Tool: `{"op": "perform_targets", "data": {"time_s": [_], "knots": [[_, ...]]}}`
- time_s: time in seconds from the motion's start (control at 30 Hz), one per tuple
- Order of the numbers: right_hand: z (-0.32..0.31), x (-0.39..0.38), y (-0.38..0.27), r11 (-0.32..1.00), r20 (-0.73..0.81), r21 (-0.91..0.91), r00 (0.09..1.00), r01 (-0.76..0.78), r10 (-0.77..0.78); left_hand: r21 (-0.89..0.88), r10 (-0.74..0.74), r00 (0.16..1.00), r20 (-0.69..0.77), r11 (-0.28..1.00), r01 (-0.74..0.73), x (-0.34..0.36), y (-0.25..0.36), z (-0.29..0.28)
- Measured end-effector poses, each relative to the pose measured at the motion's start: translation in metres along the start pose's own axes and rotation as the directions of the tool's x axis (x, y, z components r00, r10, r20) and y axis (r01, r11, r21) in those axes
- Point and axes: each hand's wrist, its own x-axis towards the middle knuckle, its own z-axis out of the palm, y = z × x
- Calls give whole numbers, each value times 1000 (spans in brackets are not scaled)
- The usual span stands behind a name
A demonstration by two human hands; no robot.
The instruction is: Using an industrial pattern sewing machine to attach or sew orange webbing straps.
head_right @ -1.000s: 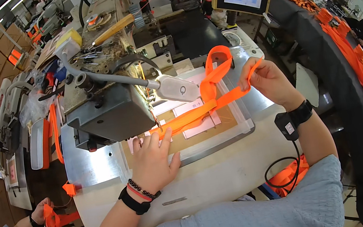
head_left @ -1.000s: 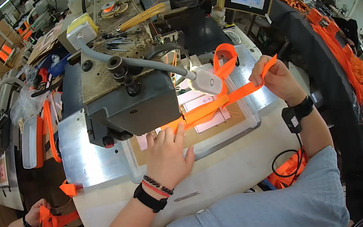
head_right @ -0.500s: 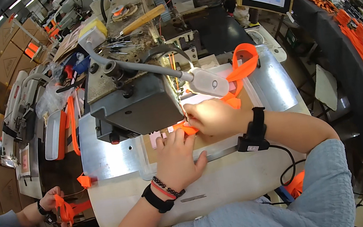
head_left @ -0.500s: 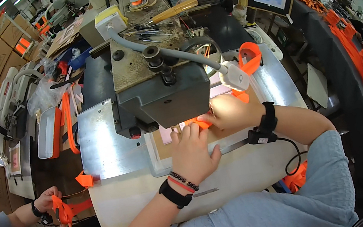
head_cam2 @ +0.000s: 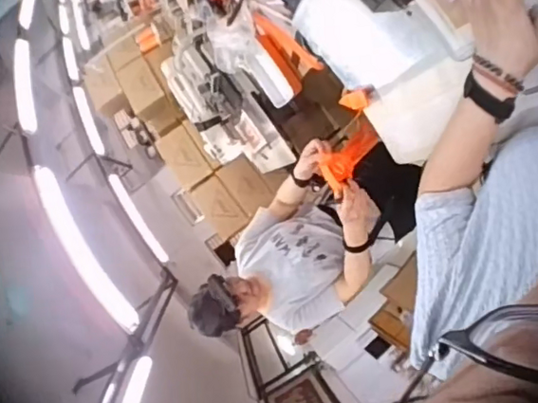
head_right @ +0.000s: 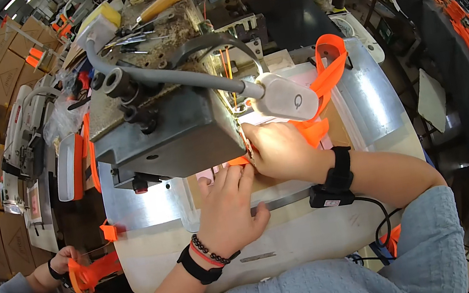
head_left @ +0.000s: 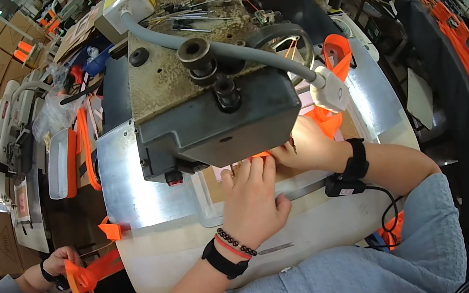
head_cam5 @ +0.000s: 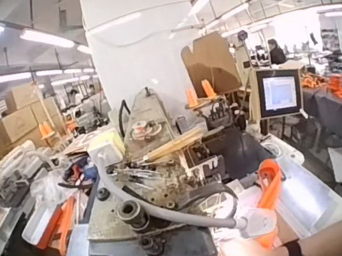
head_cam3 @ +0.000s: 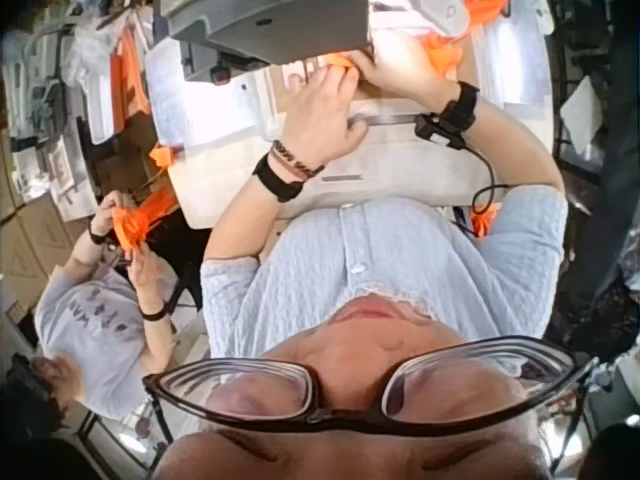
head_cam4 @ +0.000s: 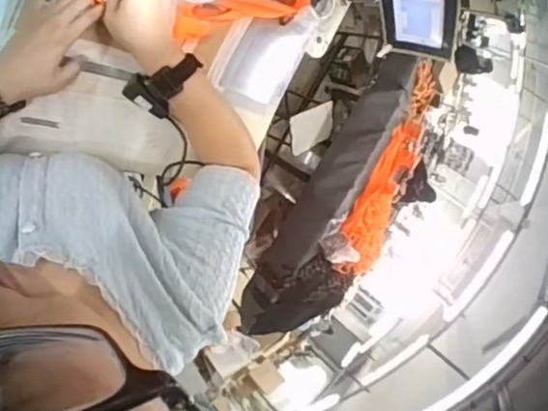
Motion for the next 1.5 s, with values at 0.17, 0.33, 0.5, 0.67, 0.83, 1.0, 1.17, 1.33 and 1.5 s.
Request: {"op": "perform_targets", "data": {"time_s": [0.17, 0.33, 0.5, 0.67, 0.83, 1.0, 1.17, 1.33, 1.5], "knots": [[-16, -9, -3, 992, 0, -112, 998, 59, -59, -50, -19, 1000, -20, 999, 18, -2, -5, 1], [-42, -7, 0, 994, 184, 15, 978, -107, 102, -88, -28, 1000, -8, 996, 27, 0, -5, 1], [-70, -6, 2, 998, 27, -28, 998, 50, -49, -17, -31, 999, -36, 999, 30, -1, -4, 5], [-82, -1, -21, 925, 319, 295, 937, -241, 143, 27, -42, 999, 7, 999, 42, 0, -2, 6], [-30, 1, -10, 877, 265, 427, 958, -222, 113, 60, -49, 999, -3, 997, 49, 1, 3, 7], [-1, -3, -7, 981, -38, 191, 999, 21, -14, 19, -39, 999, -31, 999, 40, 0, 2, 7], [13, -4, 0, 995, -161, -9, 982, 103, -103, 22, -43, 999, -29, 999, 44, -2, 2, 8], [2, 4, 4, 950, -5, 291, 992, -117, 123, -8, -40, 998, -47, 999, 39, -1, 3, 7], [1, 5, 9, 948, 40, 283, 990, -143, 138, -10, -33, 999, -20, 999, 33, -2, 3, 5]]}}
